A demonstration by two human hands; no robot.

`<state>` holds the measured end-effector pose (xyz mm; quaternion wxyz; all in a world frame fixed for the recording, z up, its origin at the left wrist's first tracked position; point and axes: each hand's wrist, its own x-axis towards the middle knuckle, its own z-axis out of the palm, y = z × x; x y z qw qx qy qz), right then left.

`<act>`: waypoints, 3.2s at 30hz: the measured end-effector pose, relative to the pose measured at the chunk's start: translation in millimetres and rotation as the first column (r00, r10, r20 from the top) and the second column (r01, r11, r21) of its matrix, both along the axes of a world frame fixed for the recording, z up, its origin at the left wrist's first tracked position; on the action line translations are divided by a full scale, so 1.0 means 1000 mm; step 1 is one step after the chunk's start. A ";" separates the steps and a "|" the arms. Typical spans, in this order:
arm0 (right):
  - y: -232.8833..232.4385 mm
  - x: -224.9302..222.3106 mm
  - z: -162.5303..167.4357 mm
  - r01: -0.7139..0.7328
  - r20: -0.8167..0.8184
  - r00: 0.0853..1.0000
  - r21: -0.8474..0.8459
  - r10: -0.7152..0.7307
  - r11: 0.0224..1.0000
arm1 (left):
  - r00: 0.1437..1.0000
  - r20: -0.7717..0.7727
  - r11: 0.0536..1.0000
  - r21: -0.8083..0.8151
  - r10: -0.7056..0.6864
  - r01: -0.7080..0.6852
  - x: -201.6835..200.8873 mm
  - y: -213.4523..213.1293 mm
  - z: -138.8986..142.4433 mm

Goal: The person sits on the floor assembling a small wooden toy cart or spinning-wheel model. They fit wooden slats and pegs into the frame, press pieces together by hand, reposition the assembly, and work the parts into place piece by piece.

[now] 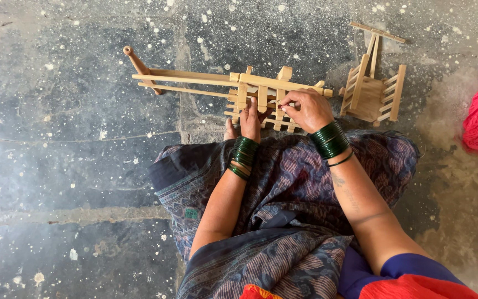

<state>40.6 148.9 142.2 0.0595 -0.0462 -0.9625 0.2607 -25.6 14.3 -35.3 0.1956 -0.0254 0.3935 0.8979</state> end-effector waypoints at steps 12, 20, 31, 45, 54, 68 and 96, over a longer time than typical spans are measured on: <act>0.028 -0.033 -0.050 -0.009 -0.139 0.990 0.026 0.012 1.000 | 0.999 -0.028 0.999 -0.029 -0.031 0.030 -0.003 -0.004 0.011; 0.021 -0.007 -0.027 -0.130 -0.123 0.985 -0.101 0.117 0.986 | 1.000 -0.008 1.000 -0.001 -0.011 0.011 -0.002 0.000 0.001; 0.013 -0.026 -0.031 -0.035 -0.035 0.999 0.018 0.036 0.999 | 0.999 0.032 1.000 -0.008 -0.005 0.005 -0.001 -0.002 0.005; 0.016 -0.034 -0.045 0.045 -0.076 0.996 0.077 -0.039 0.996 | 1.000 -0.010 1.000 -0.007 -0.016 0.016 -0.002 -0.004 0.006; 0.013 -0.001 -0.031 -0.052 -0.150 0.988 -0.019 0.049 0.998 | 1.000 -0.015 1.000 0.016 0.008 -0.008 -0.004 0.000 -0.005; 0.022 0.000 -0.042 -0.070 -0.118 0.990 0.035 0.074 0.997 | 1.000 -0.018 0.995 -0.095 -0.004 0.002 0.001 -0.004 0.004; -0.003 -0.025 -0.049 -0.114 -0.110 0.986 0.118 0.128 0.986 | 1.000 0.019 0.997 -0.079 -0.019 0.021 -0.002 -0.008 -0.002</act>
